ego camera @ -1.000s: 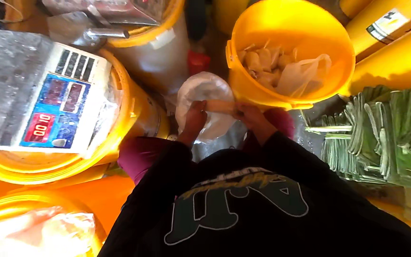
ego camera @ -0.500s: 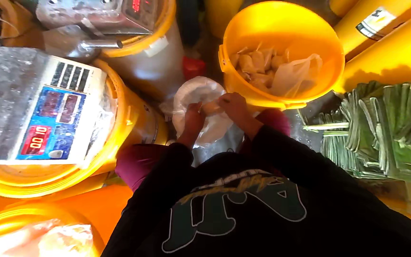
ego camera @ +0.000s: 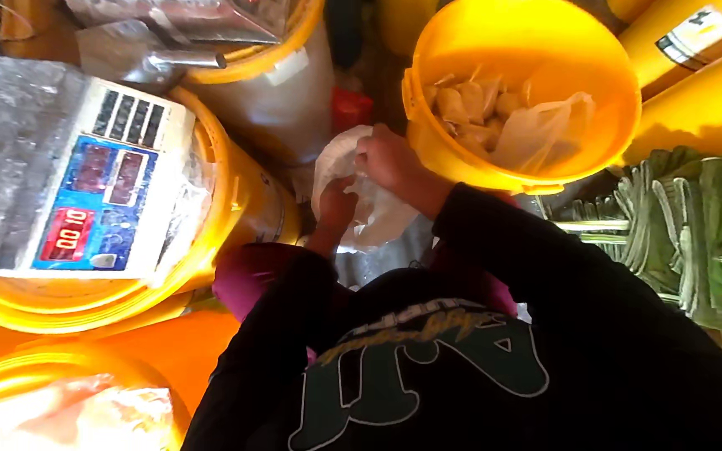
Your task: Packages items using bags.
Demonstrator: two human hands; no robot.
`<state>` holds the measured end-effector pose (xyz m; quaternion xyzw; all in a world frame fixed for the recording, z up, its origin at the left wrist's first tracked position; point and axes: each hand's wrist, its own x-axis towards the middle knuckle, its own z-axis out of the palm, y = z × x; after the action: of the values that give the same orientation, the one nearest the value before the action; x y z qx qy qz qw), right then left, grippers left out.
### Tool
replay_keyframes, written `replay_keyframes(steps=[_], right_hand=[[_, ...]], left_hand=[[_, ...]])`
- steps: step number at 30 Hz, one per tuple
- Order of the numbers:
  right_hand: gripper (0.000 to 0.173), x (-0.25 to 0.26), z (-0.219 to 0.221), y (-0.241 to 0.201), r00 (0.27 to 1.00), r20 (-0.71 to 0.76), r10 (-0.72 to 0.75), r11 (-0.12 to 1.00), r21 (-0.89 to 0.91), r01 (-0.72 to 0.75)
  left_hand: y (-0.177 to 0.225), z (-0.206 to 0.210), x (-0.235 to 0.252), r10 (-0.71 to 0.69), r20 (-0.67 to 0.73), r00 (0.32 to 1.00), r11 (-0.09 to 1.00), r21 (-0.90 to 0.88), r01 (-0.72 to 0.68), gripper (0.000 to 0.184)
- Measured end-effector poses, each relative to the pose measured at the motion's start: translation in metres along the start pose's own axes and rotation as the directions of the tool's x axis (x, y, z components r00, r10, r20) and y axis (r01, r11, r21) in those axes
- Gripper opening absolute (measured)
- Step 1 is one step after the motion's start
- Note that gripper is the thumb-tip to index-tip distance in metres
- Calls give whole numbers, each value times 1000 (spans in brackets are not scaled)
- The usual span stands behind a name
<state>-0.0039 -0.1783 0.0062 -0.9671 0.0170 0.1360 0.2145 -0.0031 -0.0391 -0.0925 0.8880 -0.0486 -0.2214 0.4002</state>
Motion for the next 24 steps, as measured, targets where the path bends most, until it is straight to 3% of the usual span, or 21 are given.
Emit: replay_keyframes(steps=[4,7,10,14,18,24], right_hand=[[27,9,-12,29,990,-140,-32,980,188,58],[30,10,-1,61,976,-198,89,952,306,-25],[32,30,55,98,974,-27,226,927,315,-206],[35,84,167,130,917,298,266,886,299,-354],[36,136,256,142,900,377,218,938,174,-300],[34,191,315,149,833,482,271,917,134,-376]], left_hand=[[-17,-19,18,62,185,981,990,115,-84,31],[-32,-28,31,-54,250,967,994,107,28,35],[-45,-31,46,-88,223,971,995,64,76,42],[-36,-40,49,30,151,988,995,92,-44,37],[-42,-55,50,31,2,1000,999,-6,-31,47],[-60,-61,50,56,-198,979,955,-277,-110,51]])
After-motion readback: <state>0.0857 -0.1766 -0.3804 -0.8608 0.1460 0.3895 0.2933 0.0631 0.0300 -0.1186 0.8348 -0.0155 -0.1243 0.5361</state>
